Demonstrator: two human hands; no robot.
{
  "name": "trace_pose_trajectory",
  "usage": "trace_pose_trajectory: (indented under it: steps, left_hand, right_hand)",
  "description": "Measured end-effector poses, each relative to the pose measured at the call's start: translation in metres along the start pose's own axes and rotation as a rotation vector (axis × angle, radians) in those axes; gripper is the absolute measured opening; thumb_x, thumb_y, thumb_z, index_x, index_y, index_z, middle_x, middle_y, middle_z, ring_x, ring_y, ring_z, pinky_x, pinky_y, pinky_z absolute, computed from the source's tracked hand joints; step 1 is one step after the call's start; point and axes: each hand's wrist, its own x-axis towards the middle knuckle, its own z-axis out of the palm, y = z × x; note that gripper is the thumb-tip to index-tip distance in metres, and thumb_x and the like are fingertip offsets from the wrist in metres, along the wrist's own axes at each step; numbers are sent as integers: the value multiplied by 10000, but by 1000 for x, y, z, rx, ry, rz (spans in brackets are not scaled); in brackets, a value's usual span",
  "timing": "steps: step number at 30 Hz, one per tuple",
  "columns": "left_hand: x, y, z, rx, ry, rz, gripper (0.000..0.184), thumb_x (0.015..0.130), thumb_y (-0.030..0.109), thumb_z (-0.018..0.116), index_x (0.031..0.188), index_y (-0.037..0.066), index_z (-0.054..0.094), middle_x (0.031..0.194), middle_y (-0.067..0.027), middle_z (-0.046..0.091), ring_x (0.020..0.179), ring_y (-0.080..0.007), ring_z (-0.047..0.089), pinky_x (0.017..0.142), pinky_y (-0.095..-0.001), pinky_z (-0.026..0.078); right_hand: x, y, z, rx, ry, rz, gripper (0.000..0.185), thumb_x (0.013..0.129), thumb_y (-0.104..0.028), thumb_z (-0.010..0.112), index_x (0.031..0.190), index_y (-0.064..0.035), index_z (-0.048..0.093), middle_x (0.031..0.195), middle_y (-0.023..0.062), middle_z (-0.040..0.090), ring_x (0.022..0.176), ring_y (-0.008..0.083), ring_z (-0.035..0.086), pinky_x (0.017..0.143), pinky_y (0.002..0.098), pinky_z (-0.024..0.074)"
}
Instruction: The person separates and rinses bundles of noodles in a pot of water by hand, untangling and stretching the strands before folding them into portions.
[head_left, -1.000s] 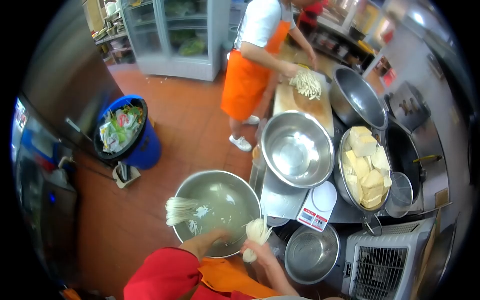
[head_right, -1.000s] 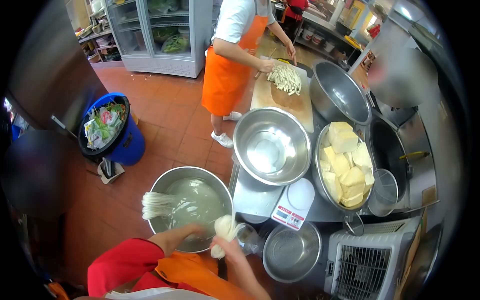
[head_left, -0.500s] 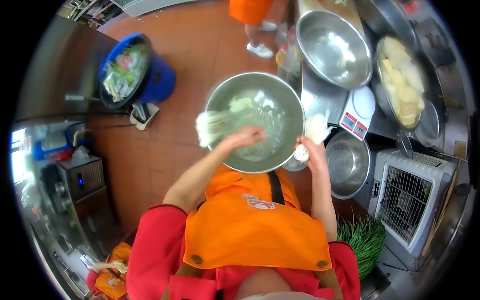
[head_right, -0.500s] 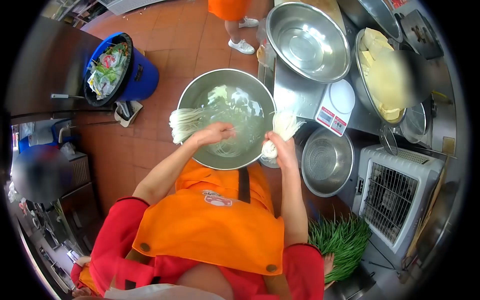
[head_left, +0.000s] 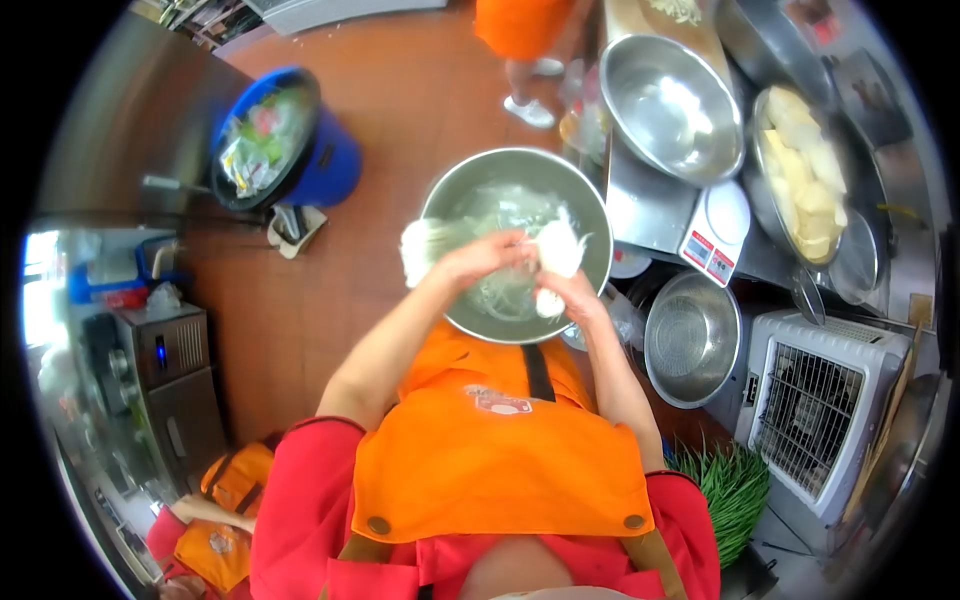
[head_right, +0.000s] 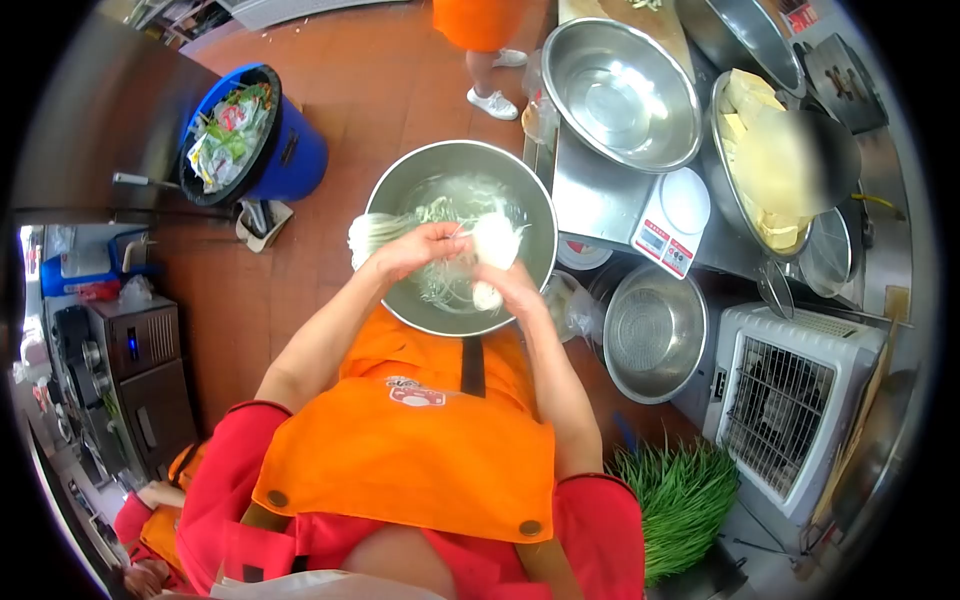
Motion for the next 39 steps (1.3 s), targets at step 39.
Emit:
trace_pose_trajectory:
  steps: [39]
  left_hand:
    - [82,-69,-31,1173,-11,271,487,697,314,687,1113,79,591,1110,-136,601,1037,-310,557,856,-446,459]
  right_hand:
    - [-16,-95,-22,-631,216,-160,318,739,-66,621,1043,26,602,858,70,627,719,150,591,654,289,481]
